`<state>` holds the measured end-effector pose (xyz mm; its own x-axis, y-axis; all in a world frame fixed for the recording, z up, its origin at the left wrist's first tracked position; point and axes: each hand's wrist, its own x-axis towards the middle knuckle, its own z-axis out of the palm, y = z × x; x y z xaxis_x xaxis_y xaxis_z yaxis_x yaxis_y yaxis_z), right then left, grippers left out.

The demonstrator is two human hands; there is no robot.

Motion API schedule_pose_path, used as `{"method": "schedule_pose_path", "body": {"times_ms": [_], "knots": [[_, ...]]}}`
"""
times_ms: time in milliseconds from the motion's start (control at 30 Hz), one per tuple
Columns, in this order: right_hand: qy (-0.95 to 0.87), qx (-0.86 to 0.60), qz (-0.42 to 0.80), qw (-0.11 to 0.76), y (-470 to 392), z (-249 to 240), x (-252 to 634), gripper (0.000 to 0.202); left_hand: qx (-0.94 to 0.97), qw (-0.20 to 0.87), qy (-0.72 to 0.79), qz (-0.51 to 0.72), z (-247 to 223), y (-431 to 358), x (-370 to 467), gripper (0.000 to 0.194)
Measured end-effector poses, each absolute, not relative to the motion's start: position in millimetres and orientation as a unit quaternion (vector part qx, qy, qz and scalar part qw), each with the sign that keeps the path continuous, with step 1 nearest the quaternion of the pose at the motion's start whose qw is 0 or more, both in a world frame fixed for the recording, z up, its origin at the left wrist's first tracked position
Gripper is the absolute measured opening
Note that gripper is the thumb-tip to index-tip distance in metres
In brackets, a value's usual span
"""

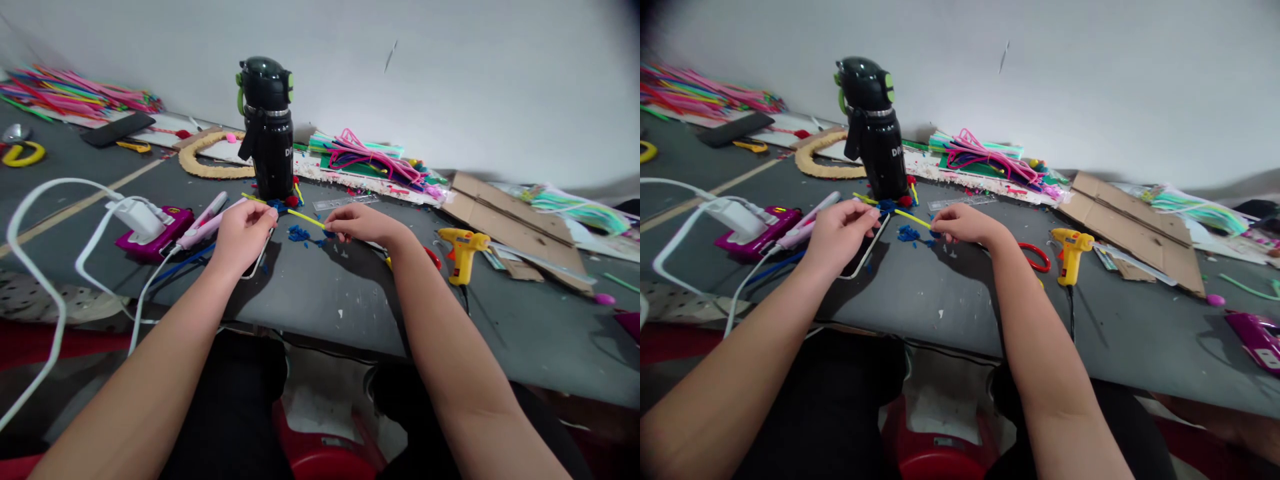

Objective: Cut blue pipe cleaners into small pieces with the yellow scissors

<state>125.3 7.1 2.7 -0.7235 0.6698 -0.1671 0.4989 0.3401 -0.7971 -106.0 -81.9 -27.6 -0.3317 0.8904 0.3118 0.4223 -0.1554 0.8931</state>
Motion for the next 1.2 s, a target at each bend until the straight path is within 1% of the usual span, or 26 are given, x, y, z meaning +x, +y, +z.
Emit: {"method": "schedule_pose_path", "body": {"times_ms": [100,233,367,533,900,967,1067,1133,1200], "knots": [[-0.827,-0.399,0.384,0.103,6,3,125,0.019,0.532,0.219,0.613,0.541,-28,-82,-107,0.011],[-0.856,-0.438,0.262,0.078,1,3,119,0.018,0.531,0.220,0.617,0.538,-27,-82,-108,0.011],[-0.872,-0.437,0.212,0.069,-1,-3,112,0.018,0.534,0.217,0.620,0.532,-27,-83,-107,0.013],[-0.882,-0.418,0.203,0.074,1,-8,111,0.019,0.530,0.223,0.614,0.541,-25,-84,-107,0.012],[-0.882,-0.390,0.259,0.052,-3,0,112,0.023,0.488,0.229,0.621,0.569,-21,-85,-114,0.012],[-0.878,-0.404,0.246,0.077,-2,2,115,0.025,0.481,0.227,0.617,0.580,-22,-84,-117,0.013],[-0.876,-0.409,0.209,0.151,-2,3,115,0.025,0.473,0.225,0.610,0.595,-22,-84,-121,0.013],[-0.884,-0.367,0.219,0.191,-7,0,106,0.022,0.467,0.224,0.607,0.602,-22,-85,-124,0.013],[-0.896,-0.295,0.267,0.196,-17,-5,91,0.020,0.464,0.217,0.606,0.608,-23,-88,-126,0.014]]}}
